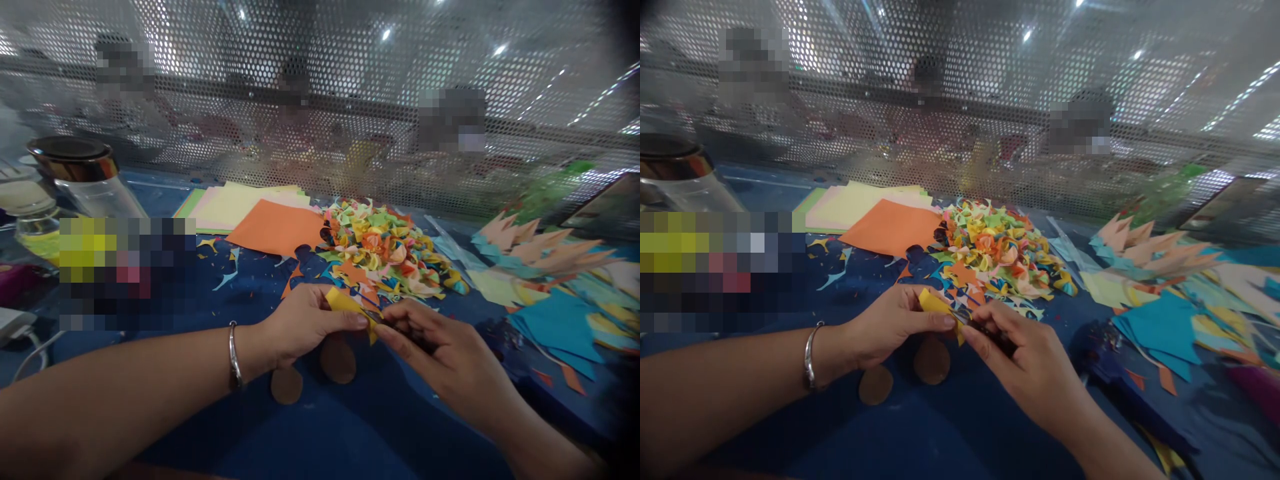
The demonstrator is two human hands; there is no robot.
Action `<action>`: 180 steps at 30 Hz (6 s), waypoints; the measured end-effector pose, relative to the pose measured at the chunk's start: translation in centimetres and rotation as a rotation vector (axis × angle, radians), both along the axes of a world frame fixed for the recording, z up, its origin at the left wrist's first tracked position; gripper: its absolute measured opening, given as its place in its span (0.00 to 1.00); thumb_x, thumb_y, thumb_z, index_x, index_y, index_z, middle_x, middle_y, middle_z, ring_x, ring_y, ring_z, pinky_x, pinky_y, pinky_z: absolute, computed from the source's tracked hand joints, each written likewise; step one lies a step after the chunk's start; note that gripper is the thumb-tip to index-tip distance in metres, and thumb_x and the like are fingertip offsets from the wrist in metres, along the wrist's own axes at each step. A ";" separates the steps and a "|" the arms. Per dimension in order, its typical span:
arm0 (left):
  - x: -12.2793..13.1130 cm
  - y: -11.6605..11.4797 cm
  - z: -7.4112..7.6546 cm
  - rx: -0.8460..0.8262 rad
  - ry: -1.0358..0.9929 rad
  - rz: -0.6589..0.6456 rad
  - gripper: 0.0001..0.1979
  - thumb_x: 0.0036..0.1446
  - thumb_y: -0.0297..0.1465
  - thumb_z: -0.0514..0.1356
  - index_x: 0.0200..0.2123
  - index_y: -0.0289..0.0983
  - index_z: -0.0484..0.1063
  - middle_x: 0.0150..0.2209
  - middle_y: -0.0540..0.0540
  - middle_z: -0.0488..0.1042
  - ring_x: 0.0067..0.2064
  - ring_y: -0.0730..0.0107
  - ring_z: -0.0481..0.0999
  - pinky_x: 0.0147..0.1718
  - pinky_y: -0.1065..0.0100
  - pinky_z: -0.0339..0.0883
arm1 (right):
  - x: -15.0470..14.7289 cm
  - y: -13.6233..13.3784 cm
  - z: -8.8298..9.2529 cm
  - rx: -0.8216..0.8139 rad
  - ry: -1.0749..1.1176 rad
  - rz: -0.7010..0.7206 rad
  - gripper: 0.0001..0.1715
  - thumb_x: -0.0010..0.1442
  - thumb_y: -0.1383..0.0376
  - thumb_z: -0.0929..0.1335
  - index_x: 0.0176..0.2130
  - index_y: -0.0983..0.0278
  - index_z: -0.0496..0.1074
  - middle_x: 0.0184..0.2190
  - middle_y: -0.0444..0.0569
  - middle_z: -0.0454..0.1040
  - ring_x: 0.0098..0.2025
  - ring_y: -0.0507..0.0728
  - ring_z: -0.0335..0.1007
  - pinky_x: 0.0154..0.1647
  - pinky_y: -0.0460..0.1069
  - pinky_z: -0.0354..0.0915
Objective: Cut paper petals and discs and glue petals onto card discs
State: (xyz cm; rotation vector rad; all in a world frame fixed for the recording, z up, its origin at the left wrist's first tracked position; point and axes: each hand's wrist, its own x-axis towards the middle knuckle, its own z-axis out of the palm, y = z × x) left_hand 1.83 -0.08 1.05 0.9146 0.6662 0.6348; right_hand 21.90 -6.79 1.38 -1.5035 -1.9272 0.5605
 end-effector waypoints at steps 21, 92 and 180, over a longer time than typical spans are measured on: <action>-0.3 0.2 0.1 0.048 0.008 -0.040 0.18 0.40 0.38 0.78 0.29 0.32 0.79 0.28 0.47 0.81 0.30 0.76 0.80 0.35 0.73 0.71 | 0.4 0.1 -0.2 0.019 0.004 0.021 0.14 0.68 0.52 0.68 0.37 0.59 0.74 0.22 0.40 0.69 0.23 0.50 0.63 0.24 0.44 0.62; -0.9 0.9 0.6 0.265 0.168 -0.098 0.18 0.47 0.45 0.73 0.29 0.35 0.81 0.27 0.48 0.79 0.29 0.73 0.78 0.29 0.73 0.66 | 0.5 0.2 0.0 0.011 0.010 -0.016 0.17 0.67 0.49 0.68 0.37 0.59 0.73 0.21 0.41 0.71 0.22 0.50 0.65 0.22 0.45 0.63; -0.8 0.7 0.6 0.076 0.138 -0.160 0.21 0.41 0.44 0.77 0.28 0.32 0.78 0.24 0.50 0.78 0.26 0.74 0.80 0.24 0.75 0.65 | 0.4 0.3 0.3 -0.001 0.013 0.041 0.15 0.68 0.52 0.67 0.36 0.60 0.72 0.22 0.40 0.71 0.23 0.50 0.67 0.24 0.44 0.64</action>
